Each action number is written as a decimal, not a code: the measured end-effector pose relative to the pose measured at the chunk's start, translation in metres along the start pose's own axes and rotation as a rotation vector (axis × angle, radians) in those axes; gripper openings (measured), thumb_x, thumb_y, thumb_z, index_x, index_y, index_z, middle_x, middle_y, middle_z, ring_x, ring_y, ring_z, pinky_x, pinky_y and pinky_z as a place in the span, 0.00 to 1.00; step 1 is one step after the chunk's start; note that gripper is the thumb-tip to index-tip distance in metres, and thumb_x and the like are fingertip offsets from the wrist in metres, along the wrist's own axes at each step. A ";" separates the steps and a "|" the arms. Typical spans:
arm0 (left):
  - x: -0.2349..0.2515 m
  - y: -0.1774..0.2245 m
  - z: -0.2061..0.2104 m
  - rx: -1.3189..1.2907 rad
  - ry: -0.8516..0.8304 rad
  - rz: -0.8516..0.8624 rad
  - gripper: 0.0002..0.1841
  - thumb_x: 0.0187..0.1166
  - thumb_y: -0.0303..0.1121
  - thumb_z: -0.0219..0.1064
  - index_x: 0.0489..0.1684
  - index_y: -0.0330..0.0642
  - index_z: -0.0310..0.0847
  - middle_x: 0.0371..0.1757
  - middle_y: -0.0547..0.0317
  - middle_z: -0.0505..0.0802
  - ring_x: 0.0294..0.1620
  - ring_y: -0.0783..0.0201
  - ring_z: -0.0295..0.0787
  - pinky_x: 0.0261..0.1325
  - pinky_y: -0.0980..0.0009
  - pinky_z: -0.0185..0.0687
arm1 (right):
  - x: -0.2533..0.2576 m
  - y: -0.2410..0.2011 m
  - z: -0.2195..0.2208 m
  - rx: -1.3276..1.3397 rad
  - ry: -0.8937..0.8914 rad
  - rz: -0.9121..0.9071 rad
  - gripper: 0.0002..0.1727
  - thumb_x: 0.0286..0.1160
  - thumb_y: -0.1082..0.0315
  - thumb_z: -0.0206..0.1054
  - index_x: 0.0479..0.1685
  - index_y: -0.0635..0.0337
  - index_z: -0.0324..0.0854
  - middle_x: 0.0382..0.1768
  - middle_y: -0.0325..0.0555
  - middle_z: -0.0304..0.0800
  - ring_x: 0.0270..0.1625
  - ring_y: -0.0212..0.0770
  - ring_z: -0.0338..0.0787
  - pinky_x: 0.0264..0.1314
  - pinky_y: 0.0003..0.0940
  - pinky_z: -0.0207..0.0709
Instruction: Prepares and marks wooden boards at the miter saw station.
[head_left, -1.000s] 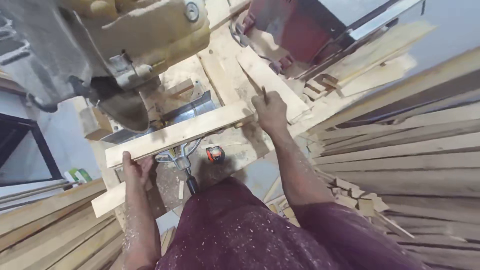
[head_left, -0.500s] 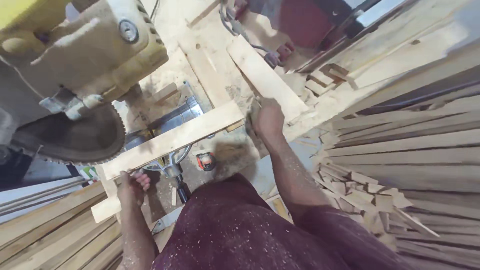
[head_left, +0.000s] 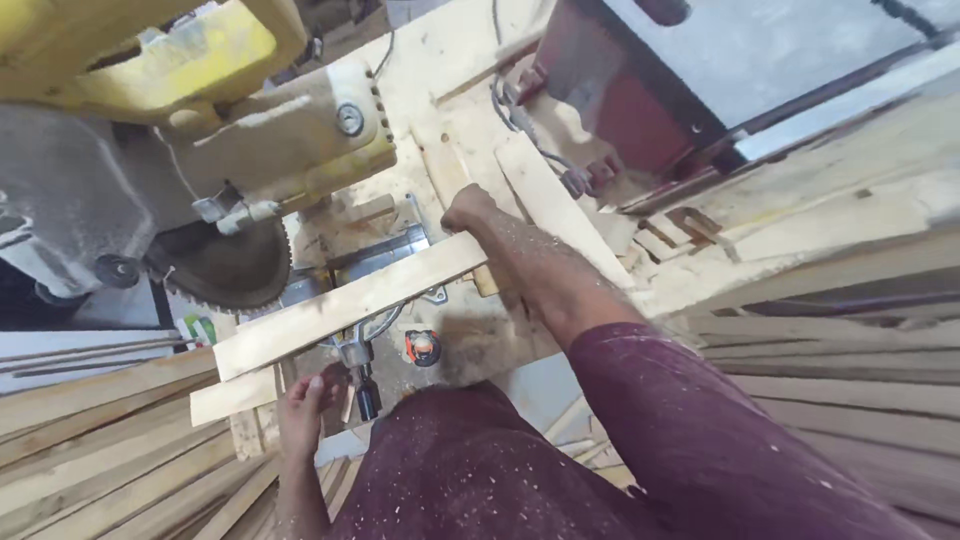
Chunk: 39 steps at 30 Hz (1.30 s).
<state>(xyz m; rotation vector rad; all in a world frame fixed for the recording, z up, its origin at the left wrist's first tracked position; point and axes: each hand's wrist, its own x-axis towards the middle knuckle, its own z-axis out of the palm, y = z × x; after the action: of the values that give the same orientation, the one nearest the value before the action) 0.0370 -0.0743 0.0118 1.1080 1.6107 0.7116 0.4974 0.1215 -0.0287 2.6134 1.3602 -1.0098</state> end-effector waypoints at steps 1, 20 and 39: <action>0.002 -0.005 -0.003 0.009 0.018 0.020 0.14 0.89 0.34 0.60 0.59 0.31 0.83 0.49 0.45 0.96 0.44 0.53 0.98 0.48 0.56 0.97 | 0.002 0.005 -0.006 0.050 -0.032 -0.023 0.31 0.56 0.42 0.80 0.32 0.68 0.88 0.47 0.66 0.90 0.55 0.65 0.90 0.52 0.73 0.80; 0.025 0.015 0.007 0.007 -0.308 0.175 0.14 0.87 0.33 0.62 0.58 0.32 0.85 0.47 0.50 0.97 0.44 0.56 0.97 0.50 0.59 0.97 | -0.172 0.065 -0.164 1.210 0.615 -0.875 0.39 0.56 0.70 0.80 0.70 0.66 0.63 0.53 0.48 0.88 0.52 0.43 0.94 0.54 0.43 0.93; 0.016 0.182 0.102 0.249 -1.068 0.399 0.35 0.83 0.66 0.58 0.55 0.38 0.87 0.46 0.49 0.94 0.46 0.58 0.94 0.54 0.53 0.92 | -0.295 0.014 0.018 1.810 0.258 -0.607 0.15 0.82 0.61 0.60 0.60 0.58 0.72 0.48 0.52 0.89 0.52 0.47 0.92 0.58 0.52 0.89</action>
<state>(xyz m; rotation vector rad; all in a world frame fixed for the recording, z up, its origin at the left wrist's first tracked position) 0.1898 0.0065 0.1300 1.6301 0.5690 0.0710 0.3773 -0.1064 0.1172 3.1762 1.6785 -3.3377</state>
